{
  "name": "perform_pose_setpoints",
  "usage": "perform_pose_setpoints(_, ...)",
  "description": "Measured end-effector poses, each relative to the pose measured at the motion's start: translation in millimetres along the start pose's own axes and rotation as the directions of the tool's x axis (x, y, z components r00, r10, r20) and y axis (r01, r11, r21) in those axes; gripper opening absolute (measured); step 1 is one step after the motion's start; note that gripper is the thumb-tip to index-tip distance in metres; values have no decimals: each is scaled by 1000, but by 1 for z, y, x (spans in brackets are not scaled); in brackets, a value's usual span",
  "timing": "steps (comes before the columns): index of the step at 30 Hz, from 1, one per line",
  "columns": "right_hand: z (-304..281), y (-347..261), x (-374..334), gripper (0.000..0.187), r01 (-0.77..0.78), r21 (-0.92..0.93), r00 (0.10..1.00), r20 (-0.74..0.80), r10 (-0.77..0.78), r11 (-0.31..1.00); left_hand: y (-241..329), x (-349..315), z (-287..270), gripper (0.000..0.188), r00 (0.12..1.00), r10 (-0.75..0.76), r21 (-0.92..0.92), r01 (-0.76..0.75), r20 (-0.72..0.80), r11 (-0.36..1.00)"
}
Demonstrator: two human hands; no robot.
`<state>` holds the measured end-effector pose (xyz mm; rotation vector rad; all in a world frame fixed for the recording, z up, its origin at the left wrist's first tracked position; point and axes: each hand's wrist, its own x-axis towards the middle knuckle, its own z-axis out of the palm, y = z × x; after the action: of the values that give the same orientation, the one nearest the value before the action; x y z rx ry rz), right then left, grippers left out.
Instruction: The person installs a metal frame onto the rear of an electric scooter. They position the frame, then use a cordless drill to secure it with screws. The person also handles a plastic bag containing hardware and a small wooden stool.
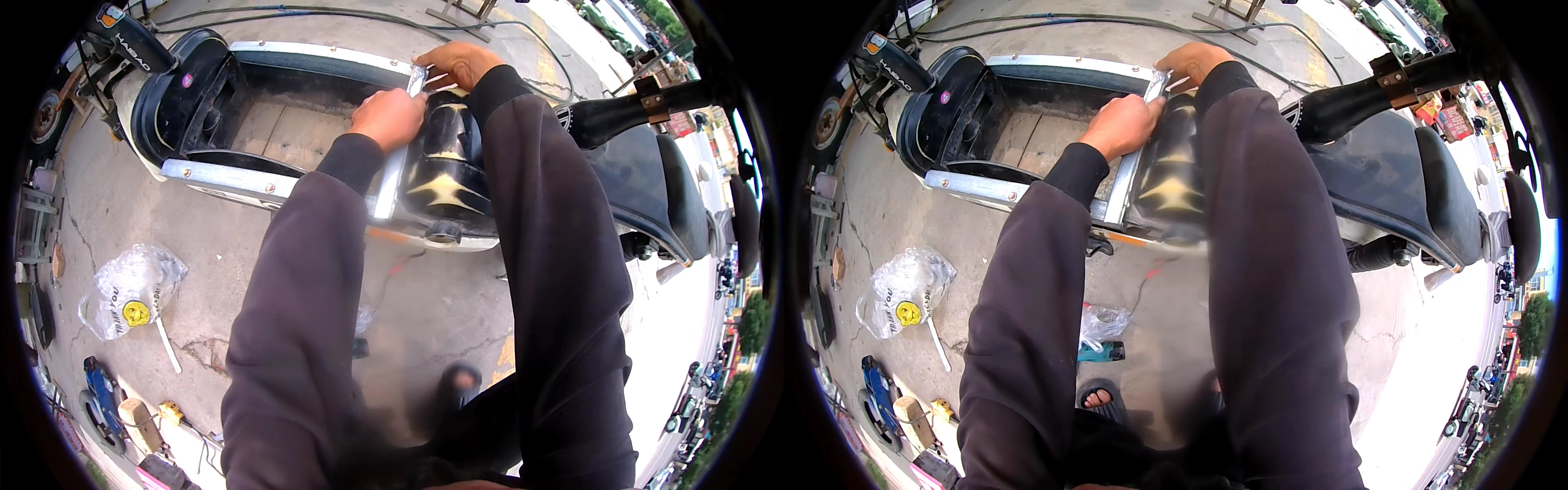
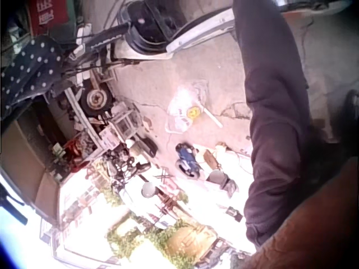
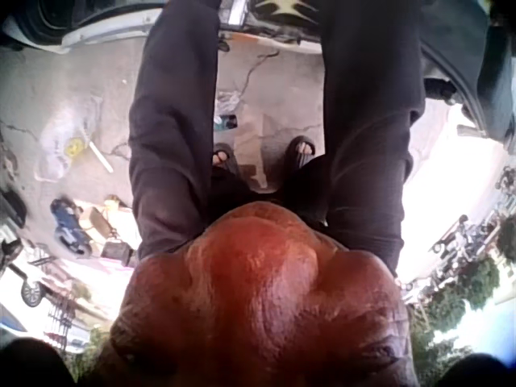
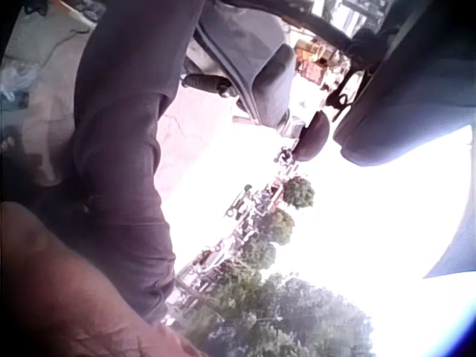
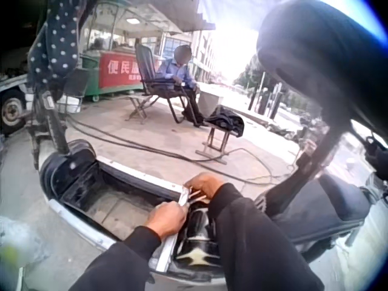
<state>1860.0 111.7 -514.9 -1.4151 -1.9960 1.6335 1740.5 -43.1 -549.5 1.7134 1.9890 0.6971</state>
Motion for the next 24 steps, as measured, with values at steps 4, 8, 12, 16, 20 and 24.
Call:
perform_pose_setpoints(4,-1,3,8,26,-22,77,999,-45,26,997,-1,0,-4,57,997,8,0,-8,76,1000)
perform_pose_setpoints(8,16,-9,-12,30,-72,4,996,-46,72,997,-11,3,-11,52,992,29,55,-36,126,998)
perform_pose_setpoints(12,-1,-4,2,29,-55,-184,997,-57,45,981,-6,9,-18,51,977,86,65,-101,196,993)
perform_pose_setpoints(16,-6,5,-5,27,196,-295,980,29,-197,935,-7,9,-20,52,976,91,84,-110,200,990)
perform_pose_setpoints(20,-12,26,-7,29,321,6,940,122,-320,947,-13,15,-7,50,953,202,160,-241,227,957)
perform_pose_setpoints(24,-19,21,-16,23,712,-701,359,420,-834,-46,-18,20,-5,52,984,116,177,-140,138,974)
